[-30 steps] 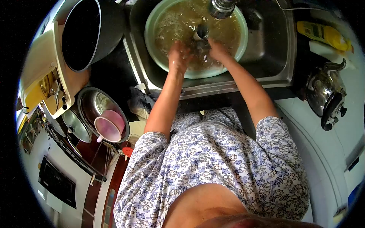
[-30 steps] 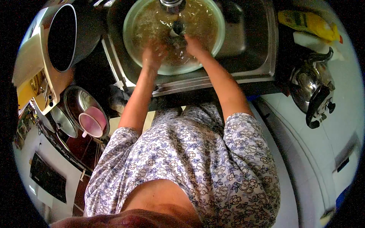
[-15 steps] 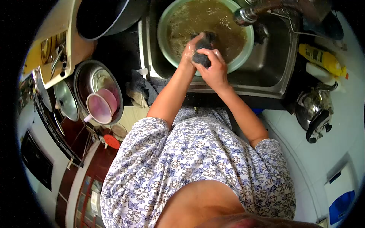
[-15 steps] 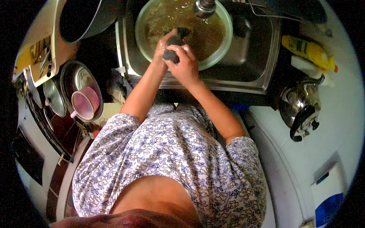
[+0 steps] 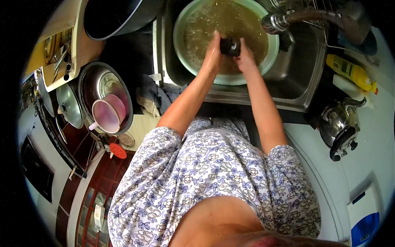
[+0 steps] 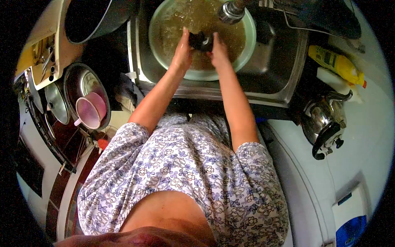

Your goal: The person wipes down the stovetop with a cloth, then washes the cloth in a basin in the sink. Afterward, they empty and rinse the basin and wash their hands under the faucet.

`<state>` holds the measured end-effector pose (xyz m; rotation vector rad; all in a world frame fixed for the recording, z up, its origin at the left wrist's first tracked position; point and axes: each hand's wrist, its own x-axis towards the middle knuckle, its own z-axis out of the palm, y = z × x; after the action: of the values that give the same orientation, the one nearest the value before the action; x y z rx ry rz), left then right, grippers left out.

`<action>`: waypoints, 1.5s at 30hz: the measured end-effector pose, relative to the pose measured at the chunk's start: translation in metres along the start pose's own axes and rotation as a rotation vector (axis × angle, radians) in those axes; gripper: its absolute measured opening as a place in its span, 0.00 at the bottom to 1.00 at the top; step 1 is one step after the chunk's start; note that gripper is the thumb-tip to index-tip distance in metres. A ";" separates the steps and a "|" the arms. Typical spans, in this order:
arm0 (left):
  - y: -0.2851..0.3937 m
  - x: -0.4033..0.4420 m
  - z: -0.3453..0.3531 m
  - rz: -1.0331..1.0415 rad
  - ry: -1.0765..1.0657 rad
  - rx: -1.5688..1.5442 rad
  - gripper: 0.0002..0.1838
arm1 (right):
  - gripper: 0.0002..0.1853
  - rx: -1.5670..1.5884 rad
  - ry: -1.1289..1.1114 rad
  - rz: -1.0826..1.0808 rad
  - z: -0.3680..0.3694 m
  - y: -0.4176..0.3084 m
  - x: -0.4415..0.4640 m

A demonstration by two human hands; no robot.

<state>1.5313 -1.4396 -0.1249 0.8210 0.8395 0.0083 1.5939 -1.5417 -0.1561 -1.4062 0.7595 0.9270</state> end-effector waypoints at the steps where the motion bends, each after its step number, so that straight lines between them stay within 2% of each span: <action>1: 0.009 -0.010 -0.002 -0.059 -0.038 -0.033 0.43 | 0.28 -0.007 0.066 -0.050 -0.010 0.004 0.018; 2: 0.009 -0.012 -0.008 -0.090 0.026 -0.072 0.43 | 0.28 -0.015 0.132 -0.098 -0.019 0.016 0.040; 4: 0.002 -0.014 -0.022 -0.158 0.147 -0.151 0.43 | 0.26 -0.495 0.243 -0.480 -0.025 0.048 0.074; 5: -0.005 -0.004 -0.033 -0.114 0.134 -0.199 0.41 | 0.25 -0.738 0.300 -0.671 -0.021 0.048 0.067; 6: -0.014 -0.001 -0.043 -0.127 0.116 -0.174 0.42 | 0.23 -1.146 0.132 -0.531 -0.022 0.045 0.059; 7: -0.013 -0.004 -0.045 -0.137 0.095 -0.149 0.42 | 0.23 -1.195 -0.019 -0.479 -0.024 0.045 0.058; 8: -0.012 -0.004 -0.047 -0.149 0.067 -0.122 0.43 | 0.23 -1.236 -0.162 -0.424 -0.028 0.046 0.058; 9: -0.015 -0.002 -0.048 -0.217 0.104 -0.165 0.44 | 0.23 -1.094 -0.165 -0.410 -0.033 0.053 0.074; 10: -0.046 0.017 -0.074 -0.203 0.008 -0.202 0.45 | 0.23 -0.949 -0.138 -0.407 -0.045 0.061 0.094; 11: -0.019 -0.007 -0.042 -0.221 0.071 -0.087 0.44 | 0.22 -0.980 0.180 -0.440 -0.048 0.078 0.111; 12: -0.023 -0.001 -0.040 -0.336 0.106 -0.120 0.43 | 0.22 -0.996 0.500 -0.456 -0.045 0.086 0.125; 13: -0.021 -0.008 -0.032 -0.340 0.022 -0.041 0.42 | 0.22 -0.904 0.233 -0.369 -0.030 0.020 0.023; 14: -0.027 -0.006 -0.027 -0.373 0.015 -0.019 0.40 | 0.19 -1.024 0.237 -0.564 -0.027 0.033 0.035; 16: -0.039 0.005 -0.032 -0.481 -0.141 -0.129 0.36 | 0.19 -0.900 -0.007 -0.843 -0.023 0.026 0.009; 17: -0.025 -0.009 -0.010 -0.469 -0.042 -0.081 0.33 | 0.19 -0.913 -0.013 -0.917 -0.018 0.018 -0.013; 18: -0.035 0.002 -0.019 -0.537 -0.049 -0.174 0.29 | 0.18 -0.921 -0.026 -0.986 -0.012 0.011 -0.035; 20: -0.011 -0.008 0.001 -0.488 -0.034 -0.321 0.25 | 0.18 -0.978 -0.179 -1.090 -0.006 -0.002 -0.075; 21: -0.010 -0.002 -0.005 -0.422 -0.132 -0.313 0.21 | 0.17 -0.984 -0.207 -1.203 -0.006 -0.009 -0.097; 22: 0.003 -0.011 0.001 -0.393 -0.111 -0.243 0.18 | 0.16 -1.035 -0.231 -1.316 -0.009 -0.010 -0.110; 24: 0.011 -0.009 0.000 -0.485 -0.278 -0.234 0.17 | 0.16 -1.025 -0.269 -1.427 -0.017 -0.015 -0.132; 25: 0.001 0.002 -0.011 -0.447 -0.225 -0.210 0.19 | 0.15 -1.047 -0.339 -1.351 -0.022 -0.020 -0.143; 28: 0.001 -0.009 -0.008 -0.449 -0.074 -0.184 0.22 | 0.14 -0.732 -0.338 -1.065 -0.032 -0.037 -0.146; 29: 0.019 -0.032 0.018 -0.376 -0.068 -0.179 0.27 | 0.14 -0.561 -0.295 -1.126 -0.038 -0.042 -0.132; 30: 0.025 -0.044 0.035 -0.367 -0.085 -0.155 0.31 | 0.12 -0.386 -0.209 -1.037 -0.040 -0.044 -0.125; 32: 0.028 -0.065 0.064 -0.280 -0.163 -0.180 0.32 | 0.11 -0.230 -0.119 -0.923 -0.036 -0.038 -0.105; 33: 0.019 -0.062 0.058 -0.342 -0.257 -0.107 0.35 | 0.12 -0.125 -0.077 -0.825 -0.028 -0.031 -0.102; 34: 0.012 -0.063 0.061 -0.239 -0.281 0.022 0.41 | 0.14 0.058 -0.180 -0.735 -0.023 -0.029 -0.100; 36: 0.020 -0.066 0.053 -0.270 -0.392 0.249 0.48 | 0.16 -0.018 -0.152 -0.578 -0.021 -0.027 -0.101; 37: 0.021 -0.065 0.052 -0.280 -0.391 0.264 0.53 | 0.18 -0.071 -0.211 -0.582 -0.022 -0.030 -0.104; 40: 0.034 -0.074 0.049 -0.290 -0.558 0.254 0.51 | 0.24 -0.184 -0.402 -0.627 -0.026 -0.034 -0.108; 41: 0.028 -0.073 0.044 -0.300 -0.532 0.217 0.43 | 0.24 -0.537 -0.306 -1.191 -0.032 -0.023 -0.084; 42: 0.031 -0.075 0.045 -0.319 -0.548 0.251 0.38 | 0.25 -0.902 -0.156 -1.738 -0.036 -0.014 -0.062; 44: 0.041 -0.081 0.050 -0.363 -0.581 0.328 0.30 | 0.24 -0.912 -0.205 -1.288 -0.034 -0.031 -0.085; 45: 0.047 -0.088 0.059 -0.339 -0.525 0.362 0.17 | 0.24 -0.898 -0.225 -1.063 -0.034 -0.040 -0.098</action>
<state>1.5244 -1.4725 -0.0136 0.9500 0.4730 -0.6493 1.5867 -1.5817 -0.0523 -2.0641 -0.6826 0.5181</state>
